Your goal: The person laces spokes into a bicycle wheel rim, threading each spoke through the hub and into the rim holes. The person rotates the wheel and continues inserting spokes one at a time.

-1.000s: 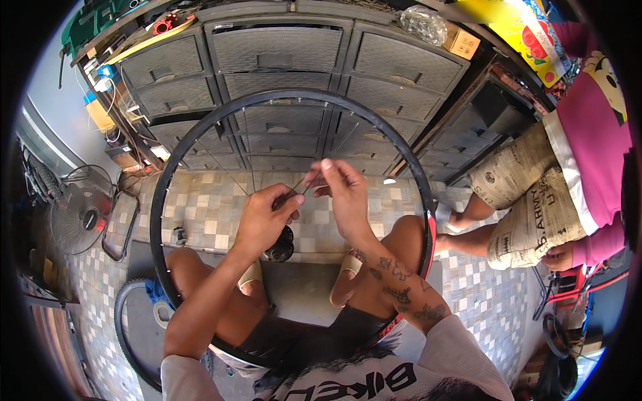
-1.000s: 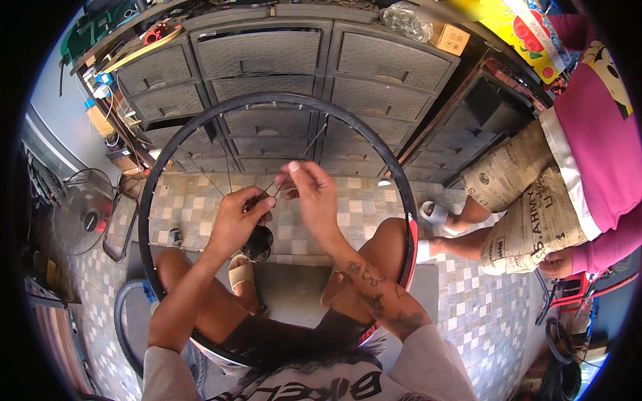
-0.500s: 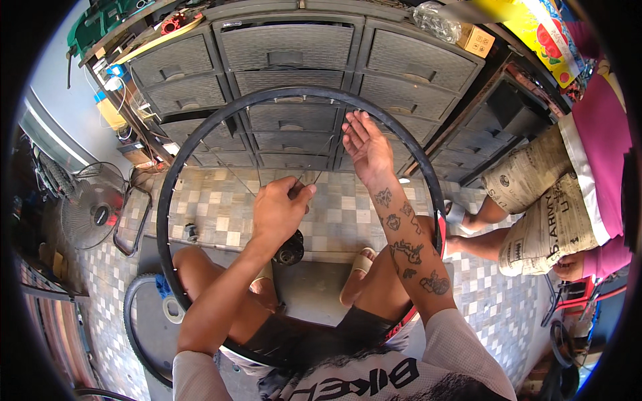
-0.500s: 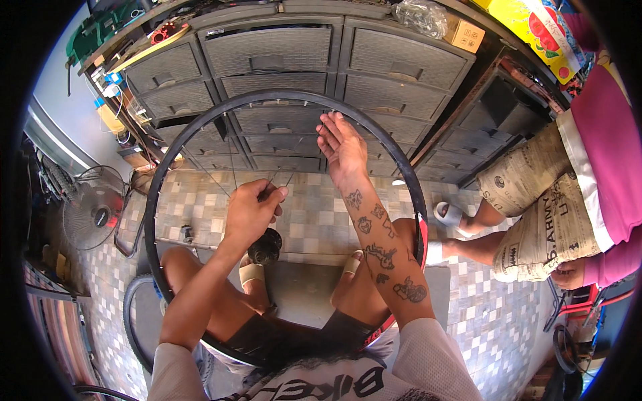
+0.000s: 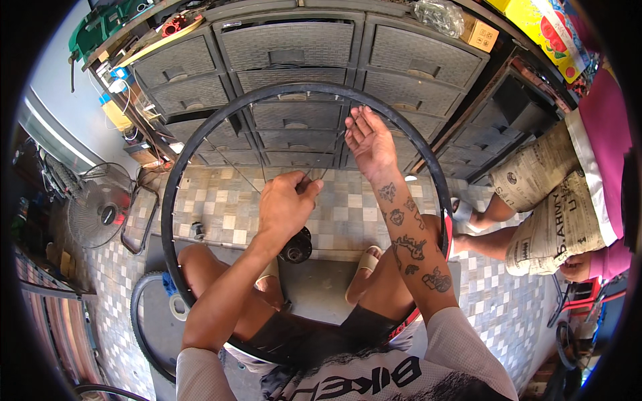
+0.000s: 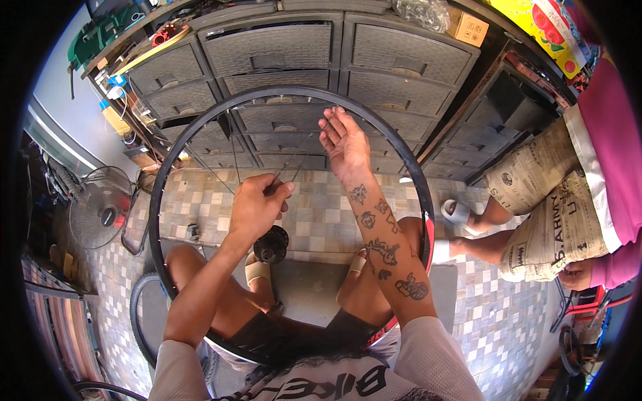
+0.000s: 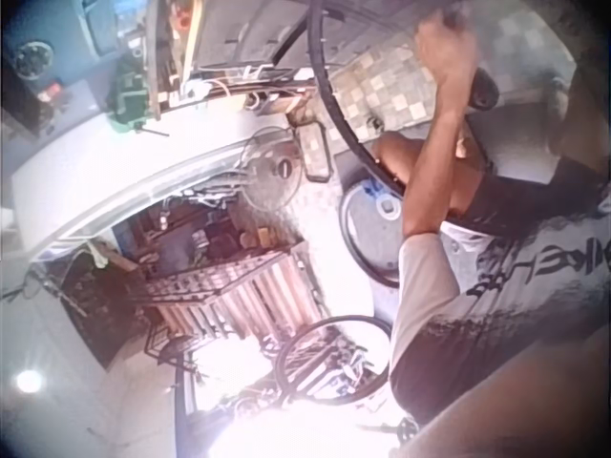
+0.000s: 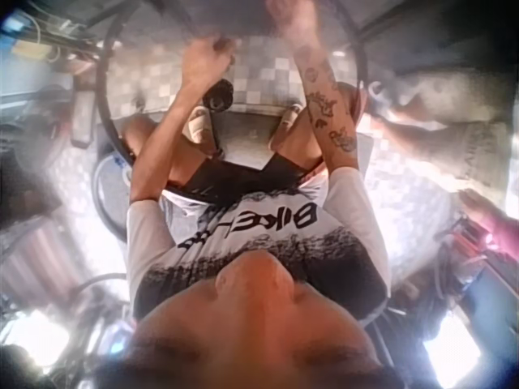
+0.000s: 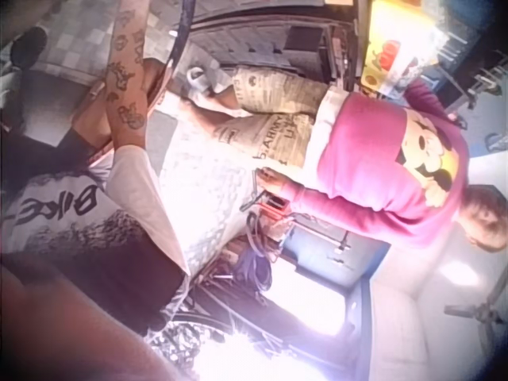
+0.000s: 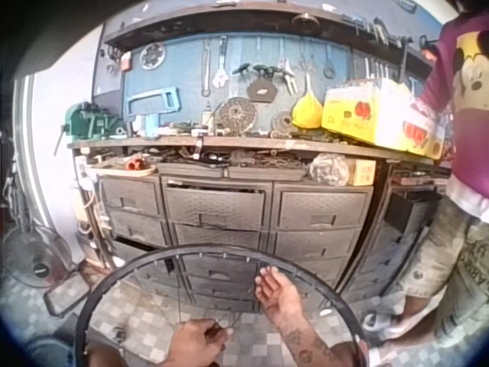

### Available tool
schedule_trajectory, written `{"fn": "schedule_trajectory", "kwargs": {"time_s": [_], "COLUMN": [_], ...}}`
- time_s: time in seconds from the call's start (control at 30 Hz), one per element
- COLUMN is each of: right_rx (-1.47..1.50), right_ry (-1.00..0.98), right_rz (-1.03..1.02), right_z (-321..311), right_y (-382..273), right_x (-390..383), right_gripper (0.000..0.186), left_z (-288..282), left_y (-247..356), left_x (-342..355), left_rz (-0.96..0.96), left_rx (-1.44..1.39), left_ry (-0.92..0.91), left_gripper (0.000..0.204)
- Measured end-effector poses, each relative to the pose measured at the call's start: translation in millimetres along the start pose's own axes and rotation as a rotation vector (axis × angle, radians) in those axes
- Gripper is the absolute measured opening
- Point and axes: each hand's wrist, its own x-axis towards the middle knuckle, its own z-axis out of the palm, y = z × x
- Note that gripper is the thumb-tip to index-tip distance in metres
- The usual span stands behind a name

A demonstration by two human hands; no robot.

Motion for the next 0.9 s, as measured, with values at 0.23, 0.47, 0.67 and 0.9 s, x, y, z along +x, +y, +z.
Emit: {"fn": "schedule_trajectory", "kwargs": {"time_s": [0.23, 0.47, 0.67, 0.9], "right_rx": [0.013, 0.022, 0.018, 0.0], "right_ry": [-0.051, -0.076, -0.087, -0.069], "right_rz": [0.013, 0.032, 0.038, 0.023], "right_z": [-5, -7, -10, -9], "right_y": [2, 0, -2, -2], "right_x": [4, 4, 4, 2], "right_gripper": [0.016, 0.015, 0.015, 0.016], "left_z": [0, 3, 2, 3], "left_y": [3, 9, 14, 18], "left_x": [-1, 2, 1, -1], "left_rz": [0.021, 0.067, 0.024, -0.014], "left_rx": [0.026, 0.063, 0.06, 0.042], "left_ry": [0.02, 0.03, 0.018, 0.023], "left_gripper": [0.029, 0.026, 0.027, 0.029]}}
